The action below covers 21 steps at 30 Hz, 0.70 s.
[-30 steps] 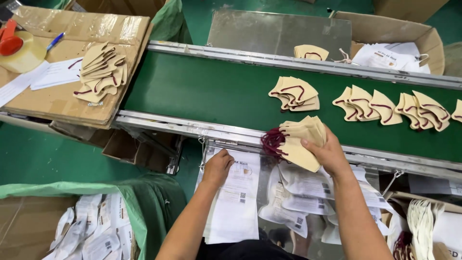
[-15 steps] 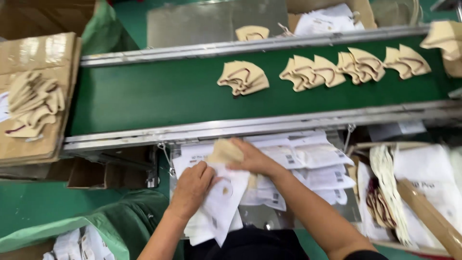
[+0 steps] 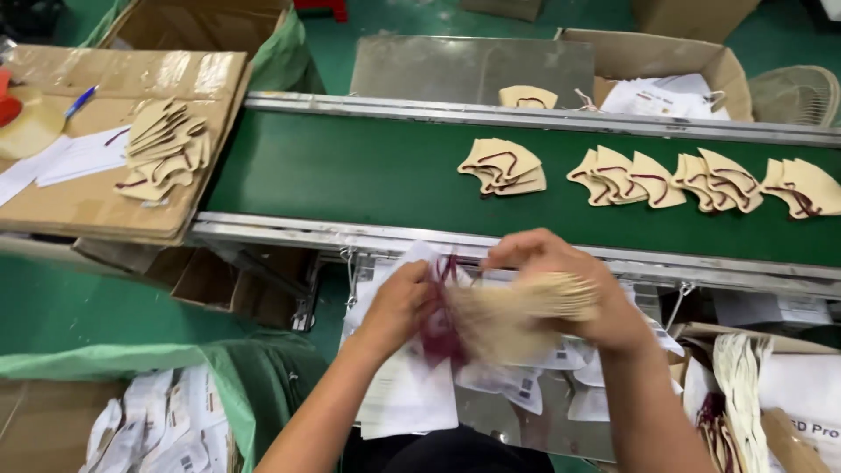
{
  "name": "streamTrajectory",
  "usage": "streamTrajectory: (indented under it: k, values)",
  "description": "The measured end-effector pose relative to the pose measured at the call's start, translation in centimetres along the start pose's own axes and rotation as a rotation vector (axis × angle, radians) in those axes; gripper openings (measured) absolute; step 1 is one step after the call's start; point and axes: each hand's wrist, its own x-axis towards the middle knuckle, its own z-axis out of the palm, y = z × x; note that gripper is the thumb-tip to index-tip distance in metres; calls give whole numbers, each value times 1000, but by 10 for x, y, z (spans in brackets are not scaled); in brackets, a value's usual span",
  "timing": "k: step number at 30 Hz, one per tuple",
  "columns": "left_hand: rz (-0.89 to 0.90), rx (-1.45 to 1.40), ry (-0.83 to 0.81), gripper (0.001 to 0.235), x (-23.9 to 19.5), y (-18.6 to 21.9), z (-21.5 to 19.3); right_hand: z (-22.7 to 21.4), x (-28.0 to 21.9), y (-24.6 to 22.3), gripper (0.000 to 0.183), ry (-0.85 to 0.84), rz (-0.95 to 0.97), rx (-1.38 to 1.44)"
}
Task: Gather stacks of folded masks and place them into plastic packaging envelopes.
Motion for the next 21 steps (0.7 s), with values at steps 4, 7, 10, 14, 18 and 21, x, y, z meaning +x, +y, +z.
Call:
streamTrajectory:
  k: [4,7,10,14,18,21]
  values:
    - [102,-49,-9,18,0,5,5,-11,18,48,36,-304,135,990]
    - [181,-107,-18,17,5,16,-4,-7,26,118,48,-295,579,633]
    - [183,-153,-67,15,3,26,-2,13,39,112,46,-389,598,418]
    - [119,-60,55,13,2,15,10,40,61,66,38,-358,308,-523]
    - [128,71,223,10,-3,19,8,40,69,56,46,-141,-31,-388]
    - [169,88,236,11,-11,26,6,19,66,58,59,-438,106,104]
